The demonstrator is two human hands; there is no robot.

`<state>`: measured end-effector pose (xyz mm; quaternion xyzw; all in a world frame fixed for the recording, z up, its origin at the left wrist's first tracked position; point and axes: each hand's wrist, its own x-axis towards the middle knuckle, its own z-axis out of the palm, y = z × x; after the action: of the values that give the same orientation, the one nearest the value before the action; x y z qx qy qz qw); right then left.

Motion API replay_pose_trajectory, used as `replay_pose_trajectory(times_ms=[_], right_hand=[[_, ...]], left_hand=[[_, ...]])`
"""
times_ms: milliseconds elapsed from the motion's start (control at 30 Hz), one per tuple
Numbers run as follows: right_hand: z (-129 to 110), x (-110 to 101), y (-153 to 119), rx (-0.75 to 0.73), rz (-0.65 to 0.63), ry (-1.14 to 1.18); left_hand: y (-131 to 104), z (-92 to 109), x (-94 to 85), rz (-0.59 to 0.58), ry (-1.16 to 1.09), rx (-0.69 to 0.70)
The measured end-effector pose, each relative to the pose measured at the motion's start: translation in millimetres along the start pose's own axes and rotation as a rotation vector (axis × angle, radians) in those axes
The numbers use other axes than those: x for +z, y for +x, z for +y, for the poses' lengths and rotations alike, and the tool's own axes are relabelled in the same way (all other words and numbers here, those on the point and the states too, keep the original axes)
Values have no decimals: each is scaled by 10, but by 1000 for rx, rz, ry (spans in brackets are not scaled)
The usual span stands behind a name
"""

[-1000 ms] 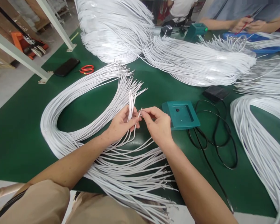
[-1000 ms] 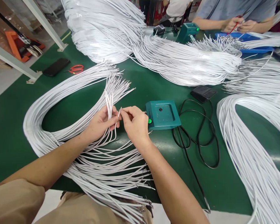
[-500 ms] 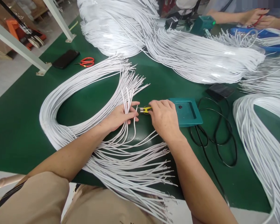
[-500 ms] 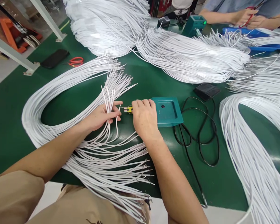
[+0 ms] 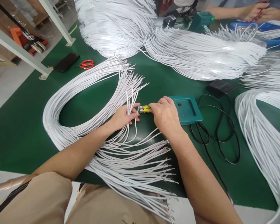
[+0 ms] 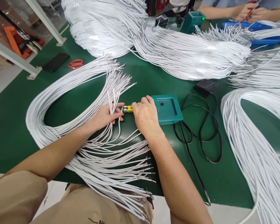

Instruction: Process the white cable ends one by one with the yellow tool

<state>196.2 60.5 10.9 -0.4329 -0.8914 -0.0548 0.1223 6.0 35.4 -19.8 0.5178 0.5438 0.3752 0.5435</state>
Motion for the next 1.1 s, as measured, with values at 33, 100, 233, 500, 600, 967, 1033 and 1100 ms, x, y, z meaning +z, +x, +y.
replay_pose_trajectory(times_ms=[33, 100, 233, 500, 600, 967, 1033, 1100], right_hand=[[3, 6, 3, 0, 4, 5], [3, 6, 2, 2, -8, 18], [21, -32, -37, 70, 32, 28], [171, 7, -141, 356, 164, -80], [86, -67, -111, 303, 207, 7], [-689, -53, -164, -224, -282, 301], [-655, -107, -168, -123, -426, 425], [-566, -198, -130, -3, -447, 591]], left_hand=[[8, -13, 9, 3, 15, -5], [21, -32, 27, 0, 42, -11], [31, -27, 51, -10, 45, -22], [0, 32, -6, -6, -22, -85], [-20, 23, -68, 15, -102, -62], [-52, 75, -150, 18, -304, -101], [-62, 80, -150, 25, -246, -79], [-74, 74, -142, 27, -140, -39]])
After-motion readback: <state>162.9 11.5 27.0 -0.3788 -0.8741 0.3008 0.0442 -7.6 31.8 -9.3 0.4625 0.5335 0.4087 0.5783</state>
